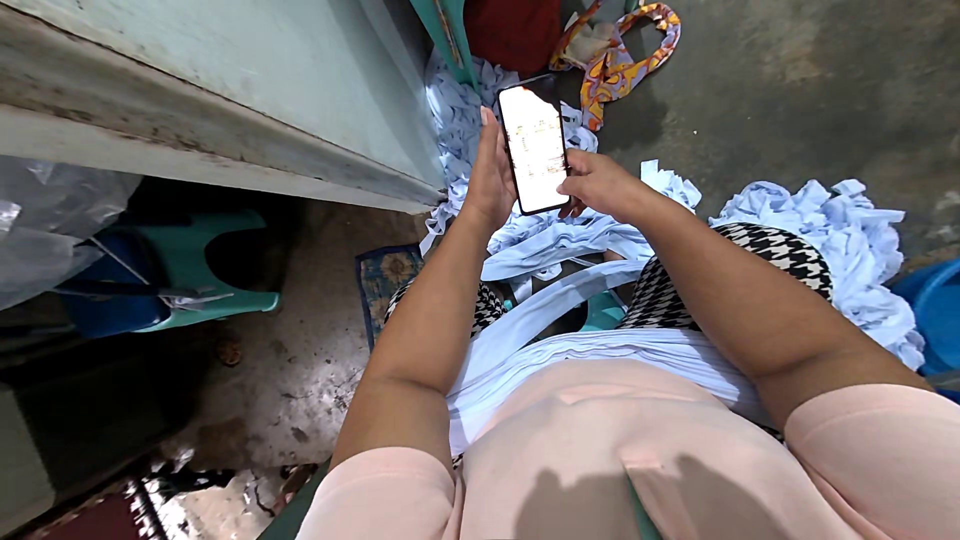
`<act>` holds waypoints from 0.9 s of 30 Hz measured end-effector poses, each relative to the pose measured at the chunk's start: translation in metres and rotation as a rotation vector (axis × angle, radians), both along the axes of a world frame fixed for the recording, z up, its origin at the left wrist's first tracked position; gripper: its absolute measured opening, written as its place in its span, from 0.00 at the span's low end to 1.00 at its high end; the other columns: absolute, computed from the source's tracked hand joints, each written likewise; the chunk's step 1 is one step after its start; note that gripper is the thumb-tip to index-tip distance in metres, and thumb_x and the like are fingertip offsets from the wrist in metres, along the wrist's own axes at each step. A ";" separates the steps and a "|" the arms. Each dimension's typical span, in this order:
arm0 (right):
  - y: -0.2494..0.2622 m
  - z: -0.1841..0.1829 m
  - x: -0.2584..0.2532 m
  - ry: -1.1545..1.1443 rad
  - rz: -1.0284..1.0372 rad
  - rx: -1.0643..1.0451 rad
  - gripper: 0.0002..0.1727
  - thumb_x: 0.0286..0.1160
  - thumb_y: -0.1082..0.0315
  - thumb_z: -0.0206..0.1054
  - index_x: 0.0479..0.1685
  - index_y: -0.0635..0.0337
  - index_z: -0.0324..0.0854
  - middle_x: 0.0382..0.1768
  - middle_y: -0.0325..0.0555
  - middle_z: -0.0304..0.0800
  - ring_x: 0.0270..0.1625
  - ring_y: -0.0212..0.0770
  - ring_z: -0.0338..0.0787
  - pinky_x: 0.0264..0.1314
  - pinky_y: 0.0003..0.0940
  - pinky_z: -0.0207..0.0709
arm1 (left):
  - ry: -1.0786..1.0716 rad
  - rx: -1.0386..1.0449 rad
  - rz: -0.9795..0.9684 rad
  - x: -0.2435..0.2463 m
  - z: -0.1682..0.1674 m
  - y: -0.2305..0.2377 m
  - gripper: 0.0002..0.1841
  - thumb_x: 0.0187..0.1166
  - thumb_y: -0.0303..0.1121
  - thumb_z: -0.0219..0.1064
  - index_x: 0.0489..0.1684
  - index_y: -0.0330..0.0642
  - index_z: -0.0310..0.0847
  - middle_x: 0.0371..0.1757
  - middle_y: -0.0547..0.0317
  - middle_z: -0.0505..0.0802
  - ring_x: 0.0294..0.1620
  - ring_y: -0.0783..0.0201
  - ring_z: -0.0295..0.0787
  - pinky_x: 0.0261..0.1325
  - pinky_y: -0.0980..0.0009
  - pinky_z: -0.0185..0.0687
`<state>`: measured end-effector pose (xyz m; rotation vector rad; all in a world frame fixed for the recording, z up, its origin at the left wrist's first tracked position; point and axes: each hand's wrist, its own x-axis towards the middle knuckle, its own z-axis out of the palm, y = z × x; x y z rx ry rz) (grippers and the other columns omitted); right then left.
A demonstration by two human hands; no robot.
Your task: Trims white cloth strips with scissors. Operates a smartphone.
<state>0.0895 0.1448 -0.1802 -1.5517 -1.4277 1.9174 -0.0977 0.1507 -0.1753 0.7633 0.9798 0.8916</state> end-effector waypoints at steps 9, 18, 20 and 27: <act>0.000 -0.001 0.000 0.023 0.014 -0.008 0.21 0.82 0.73 0.60 0.74 0.60 0.70 0.53 0.56 0.91 0.40 0.47 0.94 0.40 0.42 0.89 | -0.006 0.011 0.002 -0.001 -0.002 0.001 0.46 0.84 0.69 0.17 0.93 0.47 0.47 0.81 0.49 0.78 0.77 0.55 0.79 0.77 0.52 0.77; 0.000 -0.005 0.001 0.068 0.081 0.026 0.34 0.65 0.84 0.68 0.75 0.61 0.64 0.55 0.56 0.90 0.40 0.48 0.94 0.38 0.42 0.89 | -0.006 0.010 0.002 -0.001 -0.001 0.001 0.46 0.84 0.69 0.16 0.92 0.46 0.49 0.79 0.49 0.80 0.75 0.55 0.81 0.76 0.52 0.78; -0.001 -0.005 0.000 0.067 0.085 0.033 0.35 0.65 0.85 0.68 0.75 0.61 0.63 0.55 0.57 0.90 0.38 0.48 0.94 0.37 0.43 0.89 | -0.001 0.012 0.003 -0.002 -0.001 0.001 0.46 0.84 0.69 0.16 0.93 0.46 0.48 0.79 0.49 0.80 0.75 0.55 0.81 0.75 0.52 0.79; 0.000 -0.006 0.001 0.060 0.089 0.042 0.34 0.64 0.85 0.68 0.73 0.63 0.64 0.54 0.57 0.90 0.39 0.48 0.94 0.39 0.44 0.90 | -0.002 0.005 0.004 -0.001 0.000 0.001 0.46 0.84 0.69 0.16 0.93 0.47 0.49 0.79 0.49 0.80 0.75 0.55 0.81 0.76 0.52 0.79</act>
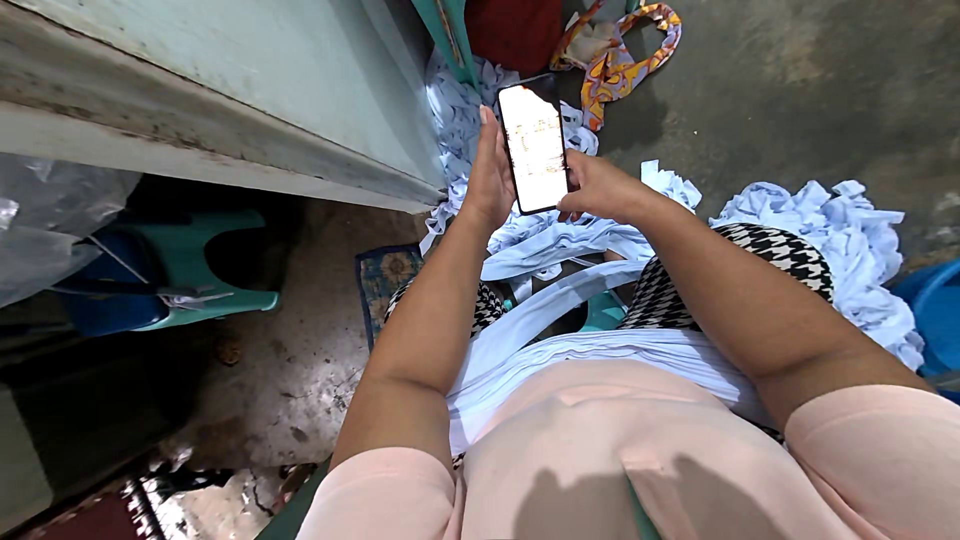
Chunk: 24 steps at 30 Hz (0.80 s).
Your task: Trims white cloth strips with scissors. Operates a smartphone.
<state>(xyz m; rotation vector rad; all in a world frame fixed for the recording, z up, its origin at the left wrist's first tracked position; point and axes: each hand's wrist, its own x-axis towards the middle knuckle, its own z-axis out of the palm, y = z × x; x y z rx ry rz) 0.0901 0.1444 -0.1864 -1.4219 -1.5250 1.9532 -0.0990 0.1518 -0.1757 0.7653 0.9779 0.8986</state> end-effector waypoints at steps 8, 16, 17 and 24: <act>0.000 -0.001 0.002 0.015 0.014 0.011 0.32 0.66 0.83 0.69 0.73 0.62 0.64 0.51 0.56 0.91 0.36 0.46 0.93 0.36 0.41 0.88 | 0.010 0.003 -0.004 0.000 0.001 0.000 0.47 0.84 0.69 0.16 0.92 0.46 0.50 0.79 0.49 0.80 0.76 0.55 0.80 0.77 0.53 0.77; 0.000 0.000 0.001 0.004 0.016 0.002 0.32 0.66 0.82 0.69 0.73 0.62 0.64 0.51 0.56 0.90 0.36 0.46 0.93 0.36 0.41 0.89 | -0.002 -0.002 -0.011 -0.001 0.000 -0.001 0.47 0.83 0.69 0.16 0.92 0.47 0.49 0.80 0.50 0.79 0.77 0.56 0.79 0.77 0.53 0.77; 0.000 0.000 0.001 0.005 0.017 0.002 0.32 0.66 0.82 0.69 0.73 0.62 0.64 0.51 0.56 0.90 0.36 0.46 0.93 0.36 0.41 0.89 | -0.004 -0.006 -0.009 0.000 0.000 -0.001 0.46 0.83 0.69 0.16 0.92 0.47 0.49 0.80 0.49 0.79 0.76 0.56 0.80 0.77 0.53 0.77; -0.001 0.002 0.001 -0.005 0.007 -0.003 0.32 0.66 0.82 0.70 0.72 0.63 0.64 0.53 0.56 0.90 0.37 0.47 0.94 0.37 0.42 0.89 | 0.009 -0.013 -0.008 0.000 0.000 0.000 0.47 0.83 0.70 0.16 0.92 0.48 0.50 0.79 0.50 0.80 0.75 0.55 0.81 0.76 0.52 0.78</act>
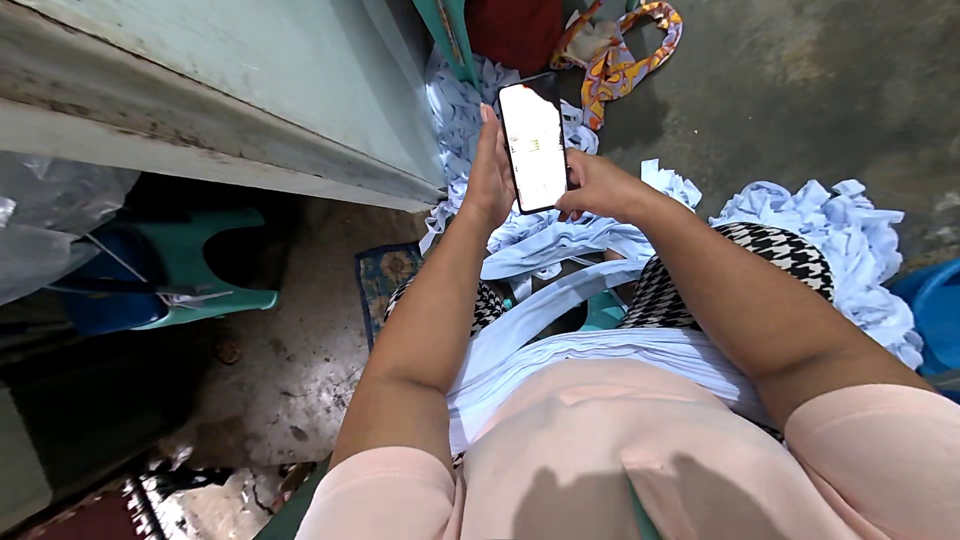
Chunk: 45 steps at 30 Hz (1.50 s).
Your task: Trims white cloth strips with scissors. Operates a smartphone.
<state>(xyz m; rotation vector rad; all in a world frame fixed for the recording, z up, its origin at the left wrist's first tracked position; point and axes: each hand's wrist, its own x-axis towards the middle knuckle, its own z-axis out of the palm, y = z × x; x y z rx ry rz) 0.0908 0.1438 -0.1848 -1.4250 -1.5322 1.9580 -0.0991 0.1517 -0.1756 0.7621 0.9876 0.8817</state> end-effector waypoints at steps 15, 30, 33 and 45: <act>0.000 -0.002 0.001 0.016 0.010 0.003 0.32 0.66 0.82 0.70 0.73 0.61 0.64 0.54 0.54 0.91 0.38 0.46 0.94 0.37 0.41 0.89 | -0.017 0.000 0.004 0.000 -0.002 0.000 0.47 0.84 0.69 0.17 0.92 0.46 0.50 0.79 0.49 0.80 0.76 0.55 0.80 0.77 0.53 0.78; 0.001 -0.003 0.001 -0.002 0.010 -0.007 0.32 0.67 0.82 0.71 0.73 0.62 0.65 0.54 0.56 0.91 0.37 0.47 0.94 0.37 0.42 0.89 | 0.010 -0.017 -0.001 0.001 0.000 -0.001 0.47 0.83 0.70 0.16 0.92 0.47 0.52 0.78 0.50 0.81 0.74 0.56 0.82 0.74 0.53 0.79; 0.000 -0.004 0.002 0.016 0.008 -0.013 0.33 0.67 0.82 0.71 0.74 0.61 0.65 0.53 0.55 0.91 0.37 0.46 0.94 0.36 0.41 0.89 | -0.002 -0.005 -0.008 0.000 -0.001 -0.001 0.47 0.83 0.69 0.15 0.92 0.47 0.51 0.78 0.50 0.81 0.75 0.55 0.81 0.75 0.53 0.79; 0.001 -0.005 0.002 0.013 0.018 -0.001 0.33 0.67 0.82 0.71 0.74 0.61 0.64 0.53 0.55 0.90 0.37 0.46 0.93 0.37 0.41 0.89 | -0.009 -0.016 -0.002 0.000 0.000 -0.001 0.47 0.83 0.69 0.16 0.92 0.48 0.51 0.79 0.50 0.80 0.75 0.56 0.80 0.76 0.53 0.78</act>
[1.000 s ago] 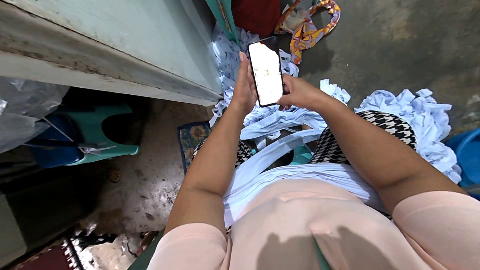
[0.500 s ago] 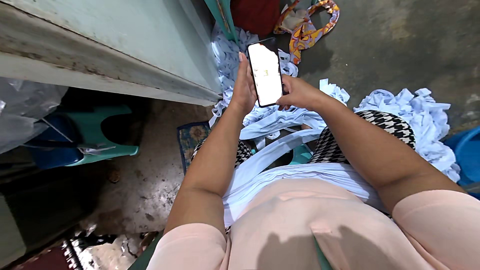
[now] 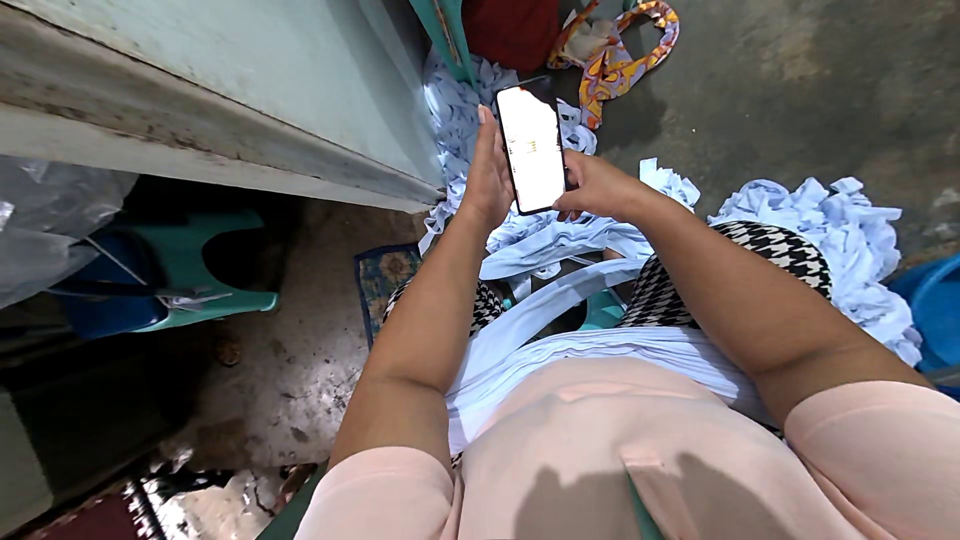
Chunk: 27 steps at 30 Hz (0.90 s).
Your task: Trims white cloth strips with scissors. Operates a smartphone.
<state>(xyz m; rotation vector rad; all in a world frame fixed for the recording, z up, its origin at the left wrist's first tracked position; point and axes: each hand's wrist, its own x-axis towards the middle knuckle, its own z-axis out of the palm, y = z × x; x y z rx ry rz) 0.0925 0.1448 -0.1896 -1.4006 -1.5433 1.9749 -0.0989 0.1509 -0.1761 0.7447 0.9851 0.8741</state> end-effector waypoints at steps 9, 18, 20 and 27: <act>-0.001 0.002 -0.001 -0.012 -0.007 0.002 0.33 0.67 0.82 0.71 0.74 0.61 0.65 0.54 0.55 0.91 0.39 0.46 0.94 0.38 0.41 0.89 | 0.001 0.014 -0.001 0.000 -0.001 0.000 0.46 0.84 0.69 0.16 0.92 0.47 0.52 0.79 0.50 0.80 0.76 0.56 0.80 0.77 0.54 0.77; 0.000 0.002 0.000 -0.006 0.004 0.016 0.33 0.66 0.82 0.72 0.73 0.62 0.65 0.52 0.55 0.91 0.40 0.47 0.94 0.39 0.42 0.90 | 0.002 0.008 0.005 0.000 0.001 0.000 0.46 0.84 0.69 0.16 0.90 0.45 0.52 0.77 0.50 0.81 0.74 0.56 0.82 0.75 0.54 0.79; 0.000 0.001 0.000 -0.008 0.004 0.013 0.31 0.67 0.80 0.72 0.72 0.62 0.65 0.51 0.55 0.91 0.38 0.47 0.94 0.39 0.42 0.89 | 0.006 0.012 0.005 0.000 0.001 0.000 0.46 0.84 0.69 0.16 0.90 0.45 0.52 0.77 0.49 0.81 0.73 0.56 0.82 0.74 0.54 0.79; -0.001 0.009 -0.003 0.019 -0.201 -0.007 0.24 0.85 0.59 0.65 0.74 0.59 0.69 0.56 0.54 0.88 0.48 0.48 0.92 0.44 0.48 0.87 | 0.037 0.059 -0.029 0.004 0.001 -0.003 0.46 0.84 0.68 0.16 0.90 0.45 0.54 0.76 0.49 0.82 0.73 0.57 0.82 0.74 0.53 0.80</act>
